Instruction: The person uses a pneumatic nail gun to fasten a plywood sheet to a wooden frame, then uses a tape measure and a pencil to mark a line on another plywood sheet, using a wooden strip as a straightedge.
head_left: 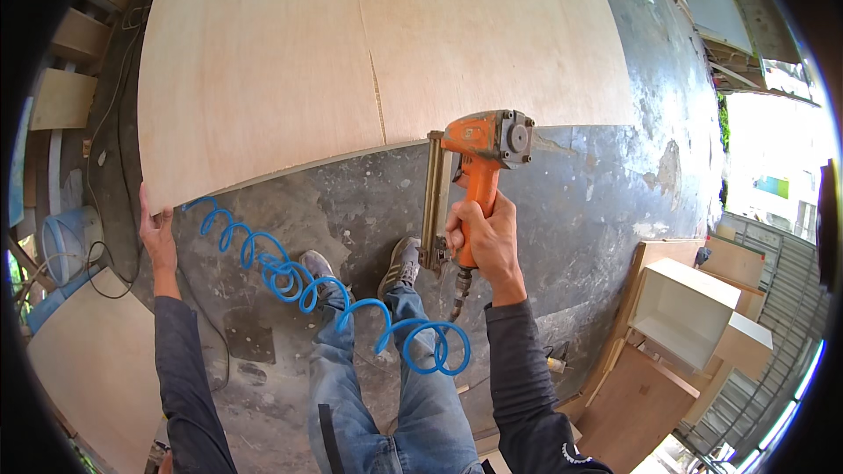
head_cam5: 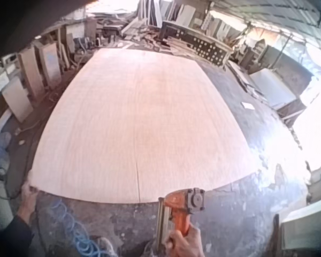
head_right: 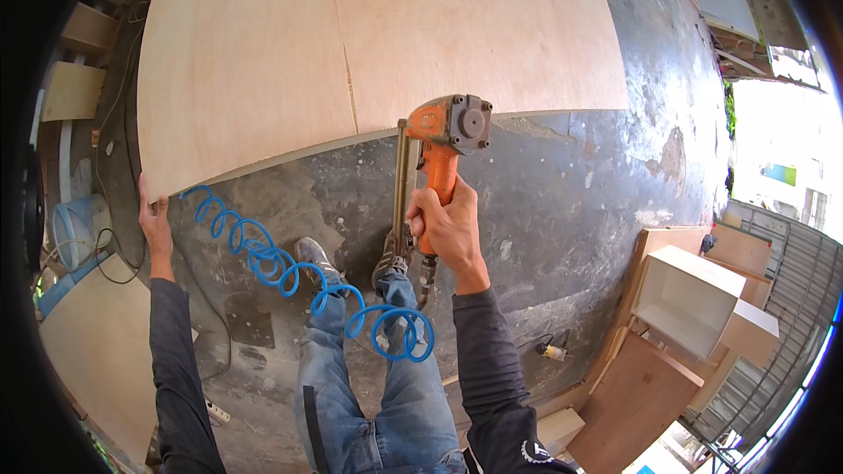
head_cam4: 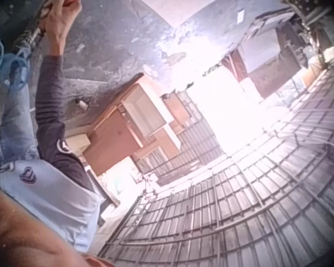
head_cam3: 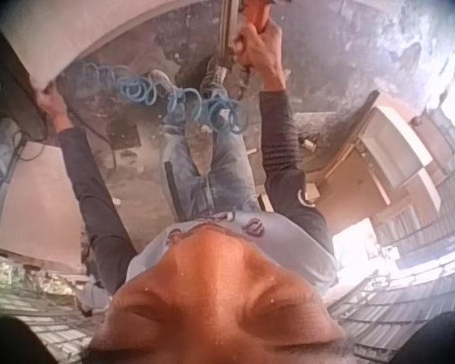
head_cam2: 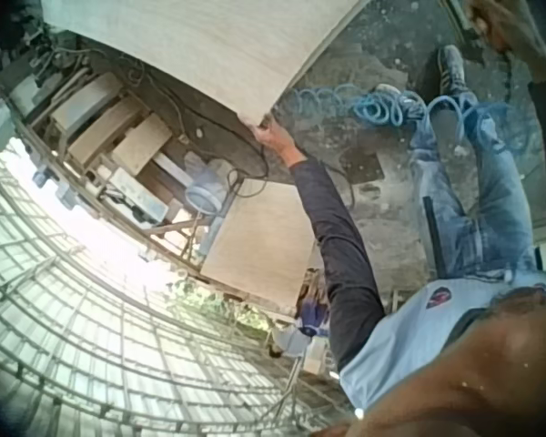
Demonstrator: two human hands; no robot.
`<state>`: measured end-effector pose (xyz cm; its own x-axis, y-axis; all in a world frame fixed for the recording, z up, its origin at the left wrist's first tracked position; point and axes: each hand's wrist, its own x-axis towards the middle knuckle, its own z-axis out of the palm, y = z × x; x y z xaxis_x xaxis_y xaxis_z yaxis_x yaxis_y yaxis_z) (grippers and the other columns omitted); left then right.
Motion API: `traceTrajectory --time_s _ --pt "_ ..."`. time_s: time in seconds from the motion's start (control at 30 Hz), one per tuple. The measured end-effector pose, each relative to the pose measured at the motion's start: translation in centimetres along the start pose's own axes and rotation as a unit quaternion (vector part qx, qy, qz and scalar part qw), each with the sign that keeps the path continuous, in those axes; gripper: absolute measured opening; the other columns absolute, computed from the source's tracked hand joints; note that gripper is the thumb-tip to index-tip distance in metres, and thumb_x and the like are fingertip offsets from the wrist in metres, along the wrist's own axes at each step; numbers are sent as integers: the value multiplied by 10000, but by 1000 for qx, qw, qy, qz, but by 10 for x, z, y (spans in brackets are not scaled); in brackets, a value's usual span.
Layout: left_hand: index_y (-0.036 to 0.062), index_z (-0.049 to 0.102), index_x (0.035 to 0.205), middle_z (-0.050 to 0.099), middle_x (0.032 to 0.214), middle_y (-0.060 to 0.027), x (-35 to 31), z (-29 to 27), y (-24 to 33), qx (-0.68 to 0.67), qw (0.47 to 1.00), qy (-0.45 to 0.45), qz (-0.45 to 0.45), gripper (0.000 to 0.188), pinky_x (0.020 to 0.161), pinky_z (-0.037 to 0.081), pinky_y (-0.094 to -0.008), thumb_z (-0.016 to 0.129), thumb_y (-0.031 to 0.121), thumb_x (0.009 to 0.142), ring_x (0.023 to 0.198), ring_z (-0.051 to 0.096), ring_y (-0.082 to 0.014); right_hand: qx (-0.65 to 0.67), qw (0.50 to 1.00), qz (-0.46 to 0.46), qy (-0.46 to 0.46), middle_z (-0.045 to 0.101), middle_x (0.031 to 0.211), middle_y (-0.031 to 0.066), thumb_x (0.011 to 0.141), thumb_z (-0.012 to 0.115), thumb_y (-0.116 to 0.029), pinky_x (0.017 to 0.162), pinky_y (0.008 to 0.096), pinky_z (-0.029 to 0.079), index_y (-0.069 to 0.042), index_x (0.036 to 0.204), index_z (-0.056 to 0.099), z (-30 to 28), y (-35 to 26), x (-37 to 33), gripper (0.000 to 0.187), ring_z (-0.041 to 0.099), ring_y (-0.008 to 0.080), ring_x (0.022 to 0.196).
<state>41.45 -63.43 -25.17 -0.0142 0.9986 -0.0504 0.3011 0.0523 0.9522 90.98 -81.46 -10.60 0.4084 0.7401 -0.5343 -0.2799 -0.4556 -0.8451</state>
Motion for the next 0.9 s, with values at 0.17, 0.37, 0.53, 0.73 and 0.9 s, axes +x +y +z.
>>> traceTrajectory --time_s 0.17,0.37,0.53,0.73,0.9 --pt "40 304 1550 380 1559 -94 1 -3 -5 3 1000 1 -2 808 1166 283 -324 721 326 920 1404 389 -193 -27 1000 7 -8 594 683 62 899 518 -69 476 243 449 46 1085 544 9 -5 11 220 536 87 490" --pt "34 300 1550 386 1554 -95 1 -2 -8 7 1000 10 13 811 1163 288 -325 719 331 922 1393 399 -189 -68 997 25 -18 597 664 61 892 527 -82 468 254 447 50 1049 542 8 -14 15 206 545 92 489" --pt "32 308 1547 390 1549 -93 -1 -1 -6 9 1000 4 0 788 1158 295 -329 711 320 933 1379 412 -194 -82 996 23 -22 610 664 66 891 539 -87 467 261 455 55 1040 540 4 -18 16 206 543 99 478" --pt "34 312 1546 400 1544 -95 0 -4 -9 1 1000 4 -4 781 1156 295 -328 711 312 935 1376 417 -196 -28 999 17 -26 607 670 62 898 535 -73 476 251 469 65 1055 535 0 -7 17 209 558 99 494" --pt "45 332 1541 413 1537 -96 1 -3 -10 -11 1000 -3 -2 769 1155 293 -323 720 300 928 1385 407 -193 -8 999 14 -32 607 671 58 897 544 -66 477 243 469 57 1010 535 8 -3 15 167 557 96 490"
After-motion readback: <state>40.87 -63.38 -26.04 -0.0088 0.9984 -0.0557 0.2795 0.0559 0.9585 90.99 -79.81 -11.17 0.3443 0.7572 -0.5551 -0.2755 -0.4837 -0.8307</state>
